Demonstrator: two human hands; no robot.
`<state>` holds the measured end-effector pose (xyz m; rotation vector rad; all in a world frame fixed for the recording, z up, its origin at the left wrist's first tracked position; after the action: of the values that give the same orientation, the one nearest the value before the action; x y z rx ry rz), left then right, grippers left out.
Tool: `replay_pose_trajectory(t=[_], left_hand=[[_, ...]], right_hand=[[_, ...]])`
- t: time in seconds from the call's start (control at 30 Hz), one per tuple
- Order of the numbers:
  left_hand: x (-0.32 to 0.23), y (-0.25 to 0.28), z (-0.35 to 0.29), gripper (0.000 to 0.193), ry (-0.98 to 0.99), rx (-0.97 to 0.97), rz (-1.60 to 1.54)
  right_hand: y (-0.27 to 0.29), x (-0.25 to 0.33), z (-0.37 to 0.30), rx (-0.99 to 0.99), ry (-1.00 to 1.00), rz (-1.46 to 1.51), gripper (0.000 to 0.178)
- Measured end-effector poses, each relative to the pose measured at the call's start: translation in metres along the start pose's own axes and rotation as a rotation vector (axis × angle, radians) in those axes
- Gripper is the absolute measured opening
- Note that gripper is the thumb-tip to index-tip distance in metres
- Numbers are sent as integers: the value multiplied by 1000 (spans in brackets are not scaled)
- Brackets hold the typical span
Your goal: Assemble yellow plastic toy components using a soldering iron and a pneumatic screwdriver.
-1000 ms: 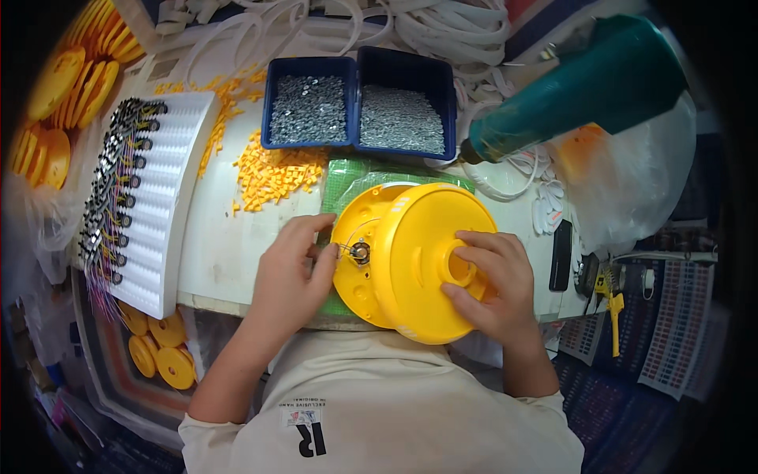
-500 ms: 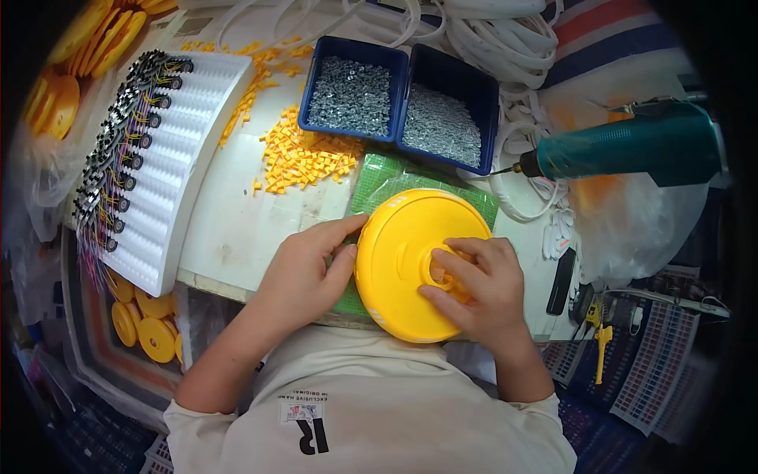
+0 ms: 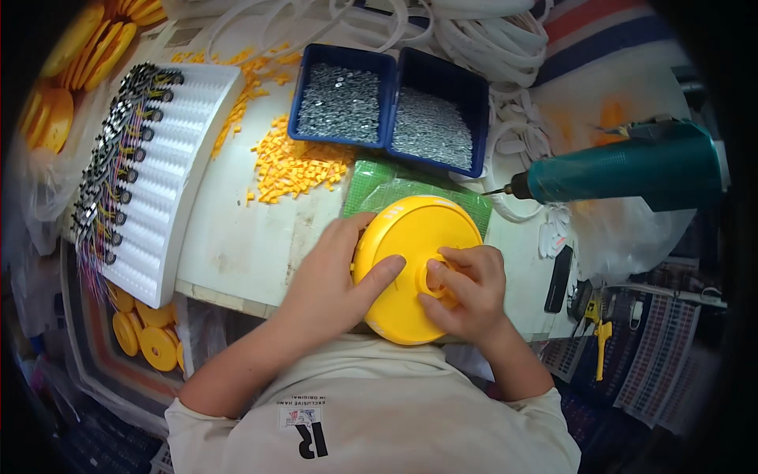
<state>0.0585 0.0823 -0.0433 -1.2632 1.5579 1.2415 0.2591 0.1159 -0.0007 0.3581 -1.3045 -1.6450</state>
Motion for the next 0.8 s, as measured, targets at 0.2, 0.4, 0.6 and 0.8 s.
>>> replay_pose_trajectory(t=[0.2,0.4,0.6,0.8], left_hand=[[7,-20,-15,52,-131,-97,-305],[-45,23,-15,76,-632,133,86],[-70,17,-11,57,-1001,98,783],[-17,5,-16,36,-881,140,866]], right_hand=[[26,-20,-19,-387,-243,-61,64],[57,-45,-19,125,-162,728,82],[48,-18,-19,27,32,13,36],[3,-15,-52,26,37,4,23]])
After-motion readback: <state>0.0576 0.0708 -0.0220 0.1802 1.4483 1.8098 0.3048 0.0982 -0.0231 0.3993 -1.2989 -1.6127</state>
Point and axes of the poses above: each hand's wrist, its own z-axis towards the middle knuckle, its own y-axis out of the back of the hand, x = y × z, the point moved 6 cm from there along z, towards the middle knuckle, and after that the axes turned 3 degrees about y, right-handed, at the moved point
